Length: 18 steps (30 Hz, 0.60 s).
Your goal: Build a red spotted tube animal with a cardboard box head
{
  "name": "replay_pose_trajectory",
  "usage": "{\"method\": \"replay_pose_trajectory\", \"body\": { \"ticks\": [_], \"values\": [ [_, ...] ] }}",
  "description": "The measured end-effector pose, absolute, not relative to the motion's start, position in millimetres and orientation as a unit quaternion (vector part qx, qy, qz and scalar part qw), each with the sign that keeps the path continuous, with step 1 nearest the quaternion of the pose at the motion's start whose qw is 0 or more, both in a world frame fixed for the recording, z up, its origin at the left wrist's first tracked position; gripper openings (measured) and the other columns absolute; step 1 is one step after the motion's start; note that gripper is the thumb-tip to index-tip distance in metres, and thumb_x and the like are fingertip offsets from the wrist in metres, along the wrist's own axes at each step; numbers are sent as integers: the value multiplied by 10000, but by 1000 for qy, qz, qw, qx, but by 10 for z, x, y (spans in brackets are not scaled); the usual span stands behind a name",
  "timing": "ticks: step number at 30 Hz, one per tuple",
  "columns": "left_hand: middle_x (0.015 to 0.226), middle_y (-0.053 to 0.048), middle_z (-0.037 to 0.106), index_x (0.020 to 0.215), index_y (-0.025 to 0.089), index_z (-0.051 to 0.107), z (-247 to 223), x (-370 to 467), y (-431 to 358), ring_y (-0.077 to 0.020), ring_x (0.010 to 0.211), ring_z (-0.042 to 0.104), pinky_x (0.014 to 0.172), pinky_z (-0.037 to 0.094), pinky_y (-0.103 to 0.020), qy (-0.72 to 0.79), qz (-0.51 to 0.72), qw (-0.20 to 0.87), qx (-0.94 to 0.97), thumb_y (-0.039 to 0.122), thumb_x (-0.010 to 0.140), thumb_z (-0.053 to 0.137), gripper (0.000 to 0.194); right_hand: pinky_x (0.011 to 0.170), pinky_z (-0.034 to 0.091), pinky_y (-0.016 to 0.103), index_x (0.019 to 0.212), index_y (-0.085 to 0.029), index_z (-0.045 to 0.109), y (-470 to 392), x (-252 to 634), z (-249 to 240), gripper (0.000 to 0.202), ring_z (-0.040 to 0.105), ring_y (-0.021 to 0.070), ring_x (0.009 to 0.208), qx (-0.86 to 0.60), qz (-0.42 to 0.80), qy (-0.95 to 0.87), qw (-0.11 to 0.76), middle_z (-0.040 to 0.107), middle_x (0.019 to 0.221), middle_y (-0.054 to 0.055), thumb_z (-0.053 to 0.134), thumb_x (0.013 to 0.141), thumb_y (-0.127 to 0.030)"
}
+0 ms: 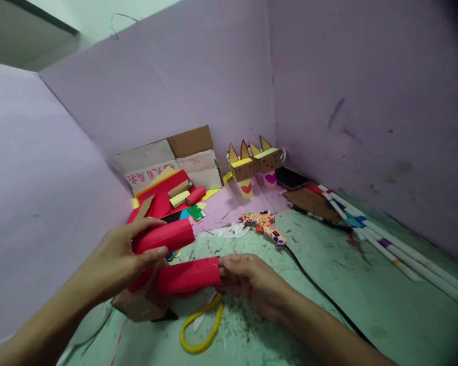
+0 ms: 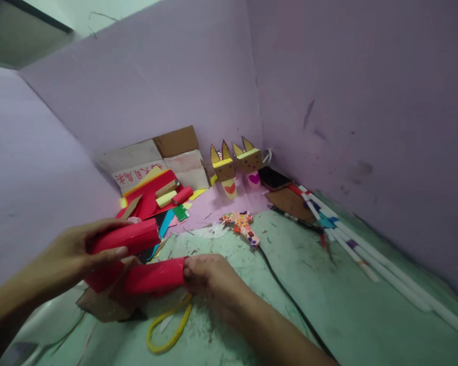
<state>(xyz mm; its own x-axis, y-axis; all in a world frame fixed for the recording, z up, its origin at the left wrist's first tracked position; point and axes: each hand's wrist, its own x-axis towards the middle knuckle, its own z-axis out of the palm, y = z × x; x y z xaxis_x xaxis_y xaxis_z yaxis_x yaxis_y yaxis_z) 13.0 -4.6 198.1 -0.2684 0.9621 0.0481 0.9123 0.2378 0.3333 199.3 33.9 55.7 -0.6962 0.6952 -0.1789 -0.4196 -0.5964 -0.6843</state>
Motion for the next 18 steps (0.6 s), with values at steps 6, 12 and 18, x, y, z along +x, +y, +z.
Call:
{"method": "replay_pose_trajectory", "body": {
  "ticks": [6, 12, 18],
  "values": [
    [1006, -54, 692, 1079, 239, 623, 1888, 40, -133, -304, 903, 630, 779, 494, -408, 796, 141, 104, 579, 522, 651, 588, 515, 506, 489, 191, 815, -89, 671, 297, 1949, 587, 226, 624, 146, 697, -220, 907, -290, 213, 671, 770, 101, 496, 773, -226],
    [1027, -60, 685, 1077, 228, 629, 1856, -1, -174, -303, 920, 619, 810, 475, -425, 796, 154, 88, 579, 511, 645, 606, 517, 493, 537, 196, 708, -94, 625, 329, 1715, 537, 57, 619, 115, 579, -377, 845, -198, 324, 628, 654, 32, 593, 751, -113],
    [931, -41, 695, 1099, 216, 624, 2013, -3, -222, -249, 813, 624, 674, 486, -320, 810, 235, 71, 532, 492, 622, 656, 552, 390, 513, 176, 694, -96, 619, 411, 1641, 595, 48, 606, 112, 490, -396, 840, -190, 319, 626, 583, 30, 586, 721, -74]
  ]
}}
